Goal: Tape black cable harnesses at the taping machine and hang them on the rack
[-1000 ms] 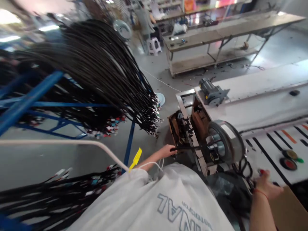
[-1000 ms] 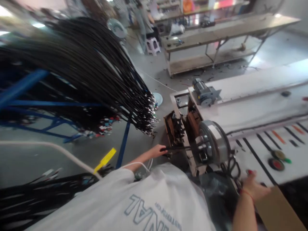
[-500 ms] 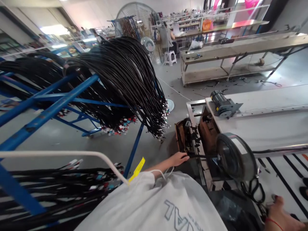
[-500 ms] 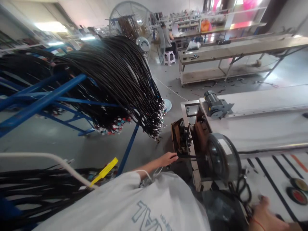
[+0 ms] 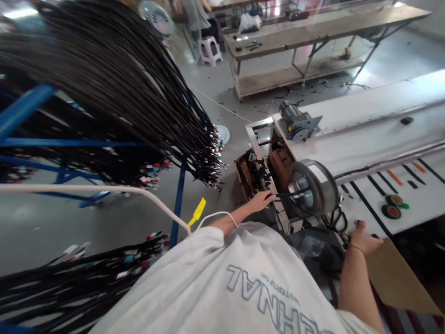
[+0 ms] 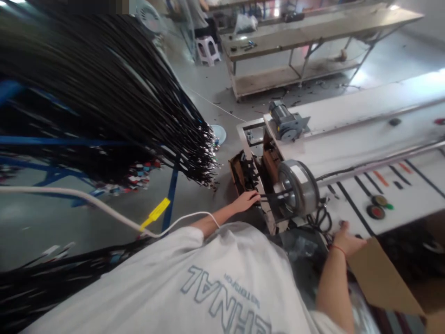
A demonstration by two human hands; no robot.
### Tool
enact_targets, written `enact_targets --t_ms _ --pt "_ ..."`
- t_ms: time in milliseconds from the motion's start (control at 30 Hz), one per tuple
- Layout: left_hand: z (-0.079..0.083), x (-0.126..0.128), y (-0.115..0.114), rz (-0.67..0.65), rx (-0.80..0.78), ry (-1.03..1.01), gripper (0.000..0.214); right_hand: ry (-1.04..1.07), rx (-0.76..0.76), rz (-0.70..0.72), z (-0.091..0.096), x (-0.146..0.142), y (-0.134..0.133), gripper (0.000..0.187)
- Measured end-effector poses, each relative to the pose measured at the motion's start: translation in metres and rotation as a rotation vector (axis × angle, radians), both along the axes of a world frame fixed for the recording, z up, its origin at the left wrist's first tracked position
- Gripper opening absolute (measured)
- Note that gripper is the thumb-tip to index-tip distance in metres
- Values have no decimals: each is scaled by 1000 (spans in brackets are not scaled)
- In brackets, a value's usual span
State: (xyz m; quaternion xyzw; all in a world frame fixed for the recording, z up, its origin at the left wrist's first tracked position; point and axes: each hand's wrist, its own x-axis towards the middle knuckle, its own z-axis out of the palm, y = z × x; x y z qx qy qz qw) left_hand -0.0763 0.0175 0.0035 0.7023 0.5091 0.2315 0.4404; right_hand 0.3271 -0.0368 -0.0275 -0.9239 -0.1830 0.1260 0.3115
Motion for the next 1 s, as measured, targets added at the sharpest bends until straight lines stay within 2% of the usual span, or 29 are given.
enact_targets --t_ms 67,167,233,333,400,533,633,733,800,900,933,1000 --pt "0 10 2 30 38 33 34 -58 -34 -103 3 -5 1 76" --pt "0 23 3 92 68 42 36 -52 -13 -137 3 -7 3 76" --pt "0 29 2 75 -6 -15 45 -49 4 -146 0 -5 3 78" --pt "-1 34 -1 1 -248 -112 56 -59 8 -154 -6 -2 2 77" --pt "-4 35 -3 11 -358 -147 58 -64 11 -157 -8 -1 2 79" --pt "-9 35 0 67 -348 -188 59 -58 9 -177 -9 0 3 85" --pt "-9 33 5 55 -363 -227 58 -44 19 -181 -7 0 2 82" --pt "-10 26 9 -65 -422 -275 56 -55 48 -171 -7 0 1 72" --pt "-14 15 10 -211 -434 -272 51 -68 59 -155 -8 0 1 71" --pt "-28 -8 6 -407 -478 -91 39 -86 55 -138 -8 1 1 75" --pt "-33 -17 3 -418 -479 -7 34 -85 51 -137 -8 1 1 75" --pt "-41 -33 -5 -340 -405 132 28 -71 47 -140 -6 0 1 74"
